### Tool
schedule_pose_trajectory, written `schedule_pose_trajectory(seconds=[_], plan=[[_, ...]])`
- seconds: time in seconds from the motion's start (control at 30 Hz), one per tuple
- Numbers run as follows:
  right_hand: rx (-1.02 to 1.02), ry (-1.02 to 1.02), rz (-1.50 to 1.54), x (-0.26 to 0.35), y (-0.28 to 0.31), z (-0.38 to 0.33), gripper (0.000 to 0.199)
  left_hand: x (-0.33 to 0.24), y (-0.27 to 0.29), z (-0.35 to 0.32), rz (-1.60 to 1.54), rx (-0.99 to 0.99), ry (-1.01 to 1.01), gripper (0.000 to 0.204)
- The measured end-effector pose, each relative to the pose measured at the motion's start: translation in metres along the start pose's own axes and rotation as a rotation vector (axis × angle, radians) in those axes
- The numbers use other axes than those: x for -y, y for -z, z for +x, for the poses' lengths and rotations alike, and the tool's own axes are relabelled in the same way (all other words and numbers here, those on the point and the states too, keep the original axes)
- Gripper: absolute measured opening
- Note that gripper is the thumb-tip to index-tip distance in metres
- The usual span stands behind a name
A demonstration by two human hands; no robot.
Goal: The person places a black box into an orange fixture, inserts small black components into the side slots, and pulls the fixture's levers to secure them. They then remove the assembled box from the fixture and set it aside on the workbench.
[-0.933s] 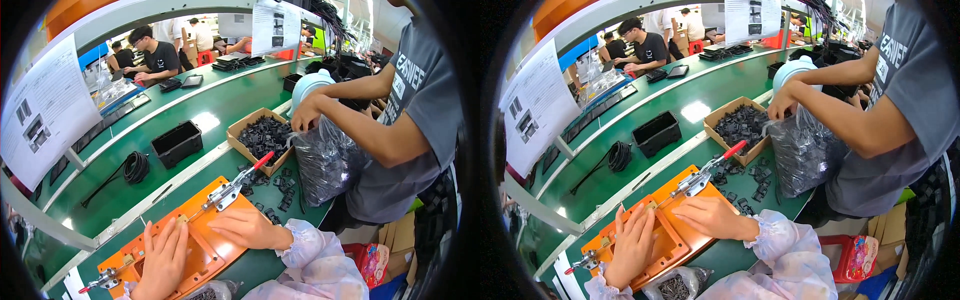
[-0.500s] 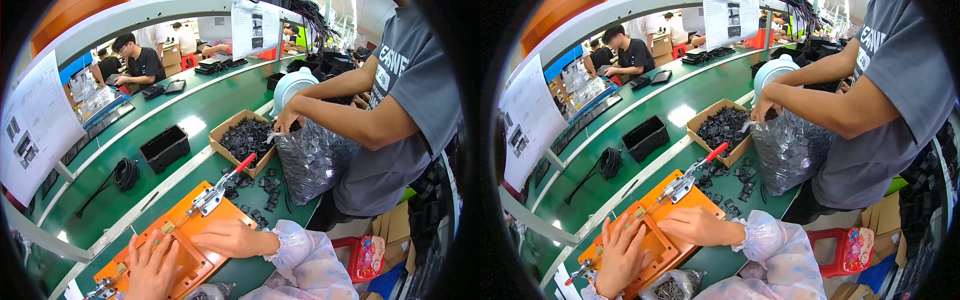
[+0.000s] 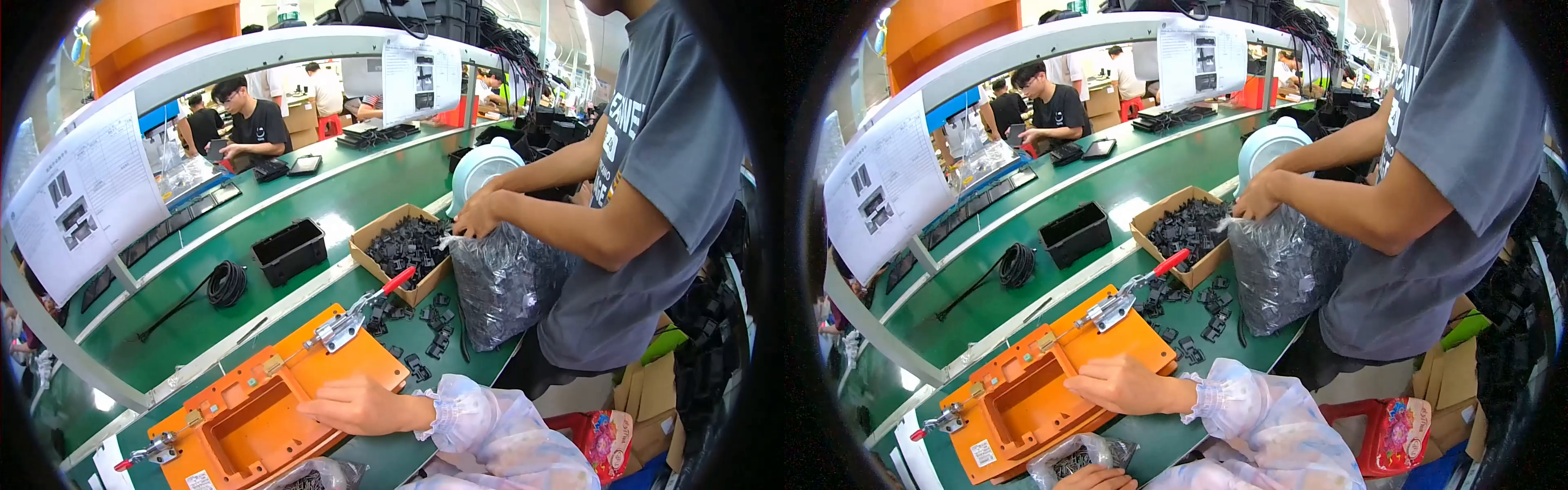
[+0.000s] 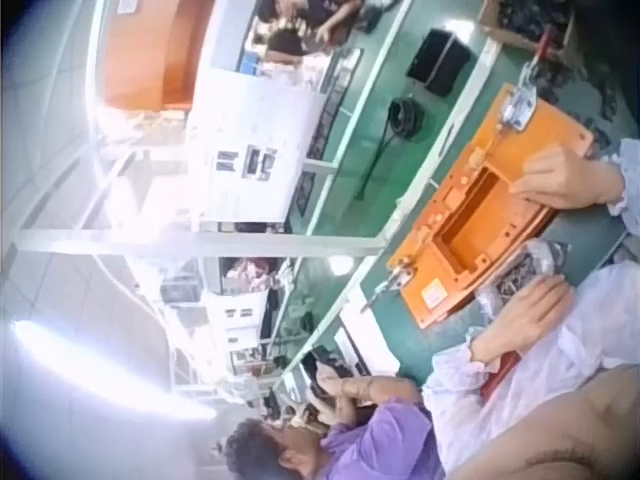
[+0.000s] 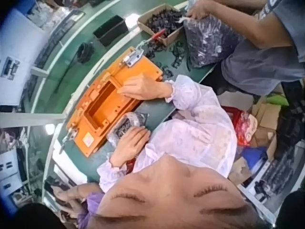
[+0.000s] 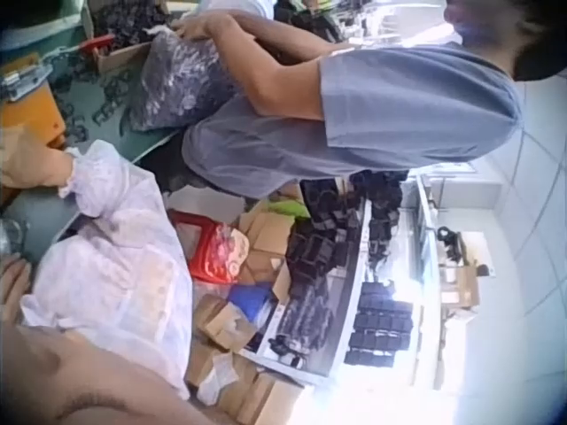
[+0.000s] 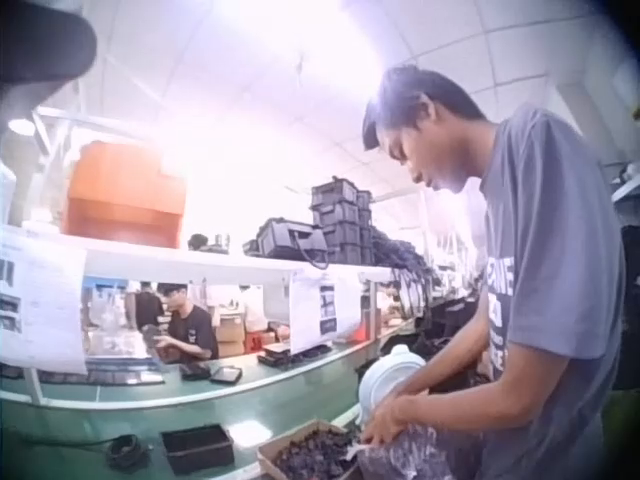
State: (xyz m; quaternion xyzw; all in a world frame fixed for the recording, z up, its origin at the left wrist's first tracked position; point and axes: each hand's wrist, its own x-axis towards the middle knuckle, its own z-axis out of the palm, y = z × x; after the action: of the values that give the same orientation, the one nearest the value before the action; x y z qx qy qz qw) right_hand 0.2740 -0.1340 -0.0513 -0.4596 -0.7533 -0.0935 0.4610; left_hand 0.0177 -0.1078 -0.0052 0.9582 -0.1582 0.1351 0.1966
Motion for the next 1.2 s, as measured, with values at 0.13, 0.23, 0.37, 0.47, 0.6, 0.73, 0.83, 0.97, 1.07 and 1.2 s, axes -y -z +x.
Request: schedule_pose_trajectory(seconds=[0.13, 0.23, 0.37, 0.47, 0.6, 0.73, 0.83, 0.97, 1.07, 1.2], plan=[[0.019, -0.022, 0.023, -0.002, -0.004, -0.002, 0.031, 0.010, -0.010, -0.007, 0.000, 0.001, -0.020, 0.036], [0.023, -0.032, 0.030, 0.000, -0.002, 0.001, 0.030, 0.022, -0.032, -0.011, -0.117, -0.017, 0.061, 0.034], [0.076, -0.086, 0.049, 0.003, 0.002, 0.001, 0.026, 0.025, -0.033, -0.014, -0.087, 0.005, 0.042, 0.035], [0.095, -0.103, 0.046, 0.002, 0.003, -0.001, 0.027, 0.029, -0.033, -0.013, -0.143, -0.017, 0.039, 0.033], [0.076, -0.102, 0.082, 0.002, 0.001, 0.000, 0.027, 0.030, -0.037, -0.017, -0.159, -0.005, 0.050, 0.034], [0.095, -0.118, 0.084, 0.003, 0.003, -0.002, 0.029, 0.031, -0.037, -0.018, -0.162, -0.006, 0.047, 0.035], [0.102, -0.120, 0.096, 0.003, 0.002, -0.001, 0.030, 0.031, -0.040, -0.021, -0.163, -0.002, 0.046, 0.036], [0.094, -0.128, 0.097, 0.003, 0.002, -0.002, 0.031, 0.031, -0.039, -0.020, -0.179, -0.014, 0.050, 0.036], [0.045, -0.108, 0.087, 0.002, 0.002, 0.001, 0.027, 0.030, -0.039, -0.019, -0.181, -0.014, 0.051, 0.035], [0.081, -0.118, 0.101, 0.003, 0.001, -0.001, 0.030, 0.031, -0.039, -0.020, -0.177, -0.011, 0.049, 0.035]])
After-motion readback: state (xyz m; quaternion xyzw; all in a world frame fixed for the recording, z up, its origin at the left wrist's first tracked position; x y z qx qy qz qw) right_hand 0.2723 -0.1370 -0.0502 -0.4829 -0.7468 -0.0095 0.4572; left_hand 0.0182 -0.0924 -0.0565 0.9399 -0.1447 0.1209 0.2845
